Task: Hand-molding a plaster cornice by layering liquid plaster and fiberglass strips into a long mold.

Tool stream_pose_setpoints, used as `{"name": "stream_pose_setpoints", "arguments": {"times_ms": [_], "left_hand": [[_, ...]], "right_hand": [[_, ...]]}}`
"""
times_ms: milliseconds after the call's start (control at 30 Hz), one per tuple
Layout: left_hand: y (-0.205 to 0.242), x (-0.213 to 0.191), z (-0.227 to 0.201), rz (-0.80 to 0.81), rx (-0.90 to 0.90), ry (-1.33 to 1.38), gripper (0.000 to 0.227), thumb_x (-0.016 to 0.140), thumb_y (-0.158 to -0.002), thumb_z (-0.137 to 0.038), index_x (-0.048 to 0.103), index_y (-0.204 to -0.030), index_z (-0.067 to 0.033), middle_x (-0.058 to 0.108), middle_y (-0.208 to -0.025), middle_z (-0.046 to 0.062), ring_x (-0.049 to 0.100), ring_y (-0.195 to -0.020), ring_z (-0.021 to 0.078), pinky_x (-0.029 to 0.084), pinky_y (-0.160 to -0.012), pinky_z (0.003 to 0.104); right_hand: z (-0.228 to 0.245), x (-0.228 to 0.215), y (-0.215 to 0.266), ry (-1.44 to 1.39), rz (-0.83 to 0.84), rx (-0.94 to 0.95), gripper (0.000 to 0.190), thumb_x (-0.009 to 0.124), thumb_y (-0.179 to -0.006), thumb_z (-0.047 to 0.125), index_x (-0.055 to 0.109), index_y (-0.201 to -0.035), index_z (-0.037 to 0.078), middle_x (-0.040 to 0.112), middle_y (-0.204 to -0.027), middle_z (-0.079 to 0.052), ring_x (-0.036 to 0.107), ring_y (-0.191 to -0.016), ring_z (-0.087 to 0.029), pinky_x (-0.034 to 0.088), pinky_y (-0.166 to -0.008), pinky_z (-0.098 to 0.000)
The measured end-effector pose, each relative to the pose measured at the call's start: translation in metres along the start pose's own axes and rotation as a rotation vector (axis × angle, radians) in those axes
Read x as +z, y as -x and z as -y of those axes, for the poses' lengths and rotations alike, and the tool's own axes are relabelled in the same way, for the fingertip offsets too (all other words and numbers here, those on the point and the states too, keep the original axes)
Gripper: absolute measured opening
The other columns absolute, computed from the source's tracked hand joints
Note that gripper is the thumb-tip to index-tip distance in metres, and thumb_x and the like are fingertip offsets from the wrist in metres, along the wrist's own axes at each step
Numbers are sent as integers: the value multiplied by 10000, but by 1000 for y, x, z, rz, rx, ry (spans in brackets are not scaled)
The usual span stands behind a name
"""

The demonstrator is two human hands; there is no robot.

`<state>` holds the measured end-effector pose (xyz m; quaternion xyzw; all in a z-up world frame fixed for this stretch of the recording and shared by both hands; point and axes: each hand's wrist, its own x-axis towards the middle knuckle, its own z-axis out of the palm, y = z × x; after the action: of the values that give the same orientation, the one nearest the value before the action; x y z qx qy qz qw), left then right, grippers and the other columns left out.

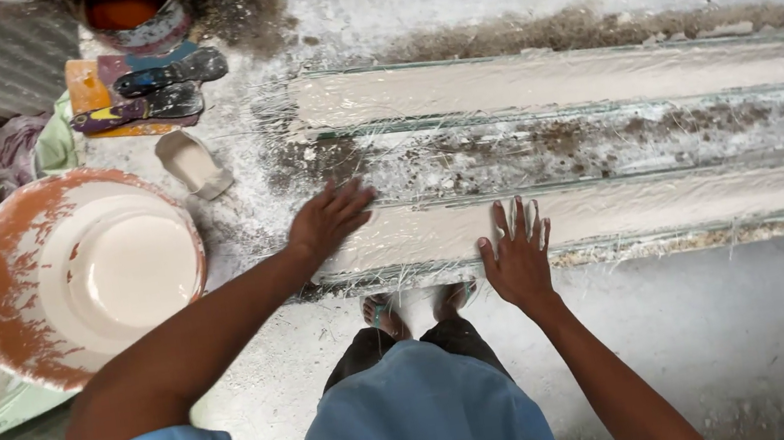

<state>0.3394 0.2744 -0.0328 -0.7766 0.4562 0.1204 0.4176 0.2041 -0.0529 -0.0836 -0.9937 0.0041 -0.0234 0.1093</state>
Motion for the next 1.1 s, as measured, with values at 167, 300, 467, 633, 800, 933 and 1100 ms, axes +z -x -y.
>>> {"name": "stream_pose_setpoints", "arguments": {"times_ms": [167, 300, 467, 633, 800, 933, 1100], "left_hand": [[-68, -52, -28, -165, 59, -62, 925, 676, -912, -277, 125, -1655, -283, -100, -1732, -14, -94, -1571, 296, -32, -1206, 575], [-142, -76, -62, -324, 86, -4, 688, 506, -1025, -359, 216, -1642, -275, -38, -1750, -71, -83, -1599, 270, -40, -1239, 596], [-191, -127, -84, -384, 99, -112, 687, 488, -1017, -327, 201, -1640, -287, -39, -1738, -106, -90, -1585, 263, -43, -1212, 587], [-229, -169, -99, -411, 109, -114, 722, 483, -1012, -318, 156, -1654, -265, -17, -1732, -110, -86, -1578, 240, -46, -1207, 575], [-268, -222, -114, -430, 118, -124, 703, 427, -1036, -334, 108, -1657, -250, 4, -1727, -100, -74, -1582, 226, -58, -1210, 574], [-323, -262, -140, -497, 98, -105, 695, 430, -1033, -304, 131, -1658, -246, 21, -1738, -85, -54, -1571, 206, -52, -1205, 571], [-368, -348, -160, -417, 151, -104, 662, 390, -1054, -316, 133, -1659, -242, -1, -1728, -124, -89, -1599, 219, -88, -1229, 565]], "right_hand": [[-18, -3, 6, -44, -28, 71, 697, 371, -1061, 478, 275, -1611, 62, 181, -1661, -307, 99, -1536, -530, 91, -1200, -685], [-34, -15, 13, -72, -16, 168, 701, 382, -1055, 464, 274, -1609, 48, 176, -1654, -315, 86, -1535, -531, 94, -1196, -683], [-74, -18, 24, -77, -23, 263, 700, 388, -1056, 458, 268, -1612, 51, 173, -1651, -322, 90, -1532, -531, 110, -1196, -671], [-115, -21, 32, -66, -38, 319, 715, 405, -1051, 449, 256, -1619, 41, 178, -1636, -342, 105, -1523, -539, 131, -1199, -660], [-166, -26, 41, -61, -81, 352, 706, 422, -1047, 432, 259, -1606, 33, 192, -1627, -355, 129, -1521, -539, 144, -1201, -651], [-215, -40, 48, -62, -121, 350, 708, 426, -1053, 422, 255, -1611, 22, 207, -1616, -356, 136, -1524, -538, 147, -1215, -651], [-304, -58, 58, -105, -124, 316, 704, 437, -1056, 410, 249, -1611, 19, 191, -1606, -378, 115, -1514, -551, 151, -1200, -656]]}}
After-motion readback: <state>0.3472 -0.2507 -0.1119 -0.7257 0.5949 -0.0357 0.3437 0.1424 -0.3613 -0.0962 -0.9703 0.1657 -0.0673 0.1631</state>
